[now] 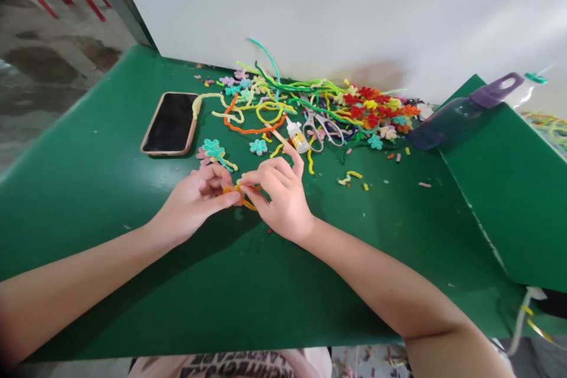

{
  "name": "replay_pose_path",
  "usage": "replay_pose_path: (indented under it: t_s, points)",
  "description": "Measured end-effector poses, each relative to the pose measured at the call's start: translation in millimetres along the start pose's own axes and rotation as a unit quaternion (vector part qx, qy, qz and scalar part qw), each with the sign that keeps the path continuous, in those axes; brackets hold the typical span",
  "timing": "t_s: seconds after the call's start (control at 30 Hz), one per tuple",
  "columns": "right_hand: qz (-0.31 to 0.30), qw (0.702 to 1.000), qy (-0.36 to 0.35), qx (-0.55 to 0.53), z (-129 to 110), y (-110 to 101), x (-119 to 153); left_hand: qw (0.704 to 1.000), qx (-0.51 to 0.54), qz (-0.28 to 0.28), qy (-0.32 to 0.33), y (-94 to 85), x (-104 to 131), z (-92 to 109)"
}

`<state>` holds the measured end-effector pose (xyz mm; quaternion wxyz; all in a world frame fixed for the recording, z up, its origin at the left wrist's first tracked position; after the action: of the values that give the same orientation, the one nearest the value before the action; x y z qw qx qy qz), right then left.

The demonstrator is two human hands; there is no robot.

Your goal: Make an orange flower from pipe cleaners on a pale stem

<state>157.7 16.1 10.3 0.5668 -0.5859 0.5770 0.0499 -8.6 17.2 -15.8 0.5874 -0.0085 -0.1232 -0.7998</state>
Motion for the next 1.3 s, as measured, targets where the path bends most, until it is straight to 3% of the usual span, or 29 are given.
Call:
replay_pose_path:
  t_s: [0.17,0.33,0.6,0.87,1.1,1.3]
  points:
    - [0.002,1.000,-0.011,0.005,-1.8,1.3,1.9,1.000,-0.025,-0.006,-0.003,1.4,0.9,2.5]
    - [0.007,0.993,-0.108,0.040,-1.7,2.5,4.7,0.999,-0.028,0.002,0.034,4.1,2.5,6.5]
    - [0.028,0.999,-0.028,-0.006,2.4,-2.0,2.4,0.998,-0.032,0.034,0.043,-0.8,2.8,3.9]
    - [0.024,0.998,-0.049,-0.026,3.4,0.7,5.6,0.999,0.022,0.034,0.003,-1.1,2.1,1.6]
    - [0.013,0.995,-0.103,0.006,5.3,0.9,6.9,0.999,0.031,0.036,0.001,-0.6,1.7,1.7]
    - [0.014,0.994,-0.110,-0.016,3.9,-0.3,7.1,0.998,0.046,0.046,0.002,-0.9,2.0,1.1]
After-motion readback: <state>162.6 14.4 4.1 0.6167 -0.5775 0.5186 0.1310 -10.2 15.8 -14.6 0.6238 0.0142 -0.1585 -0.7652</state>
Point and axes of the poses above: each hand's wrist, its own x-axis away from the middle knuckle, its own y-axis out of the palm, z = x × y, the point moved 2 cm from there along -x, towards the middle knuckle, and after that the axes turned 2 degrees about -y, right-handed, at the moved point
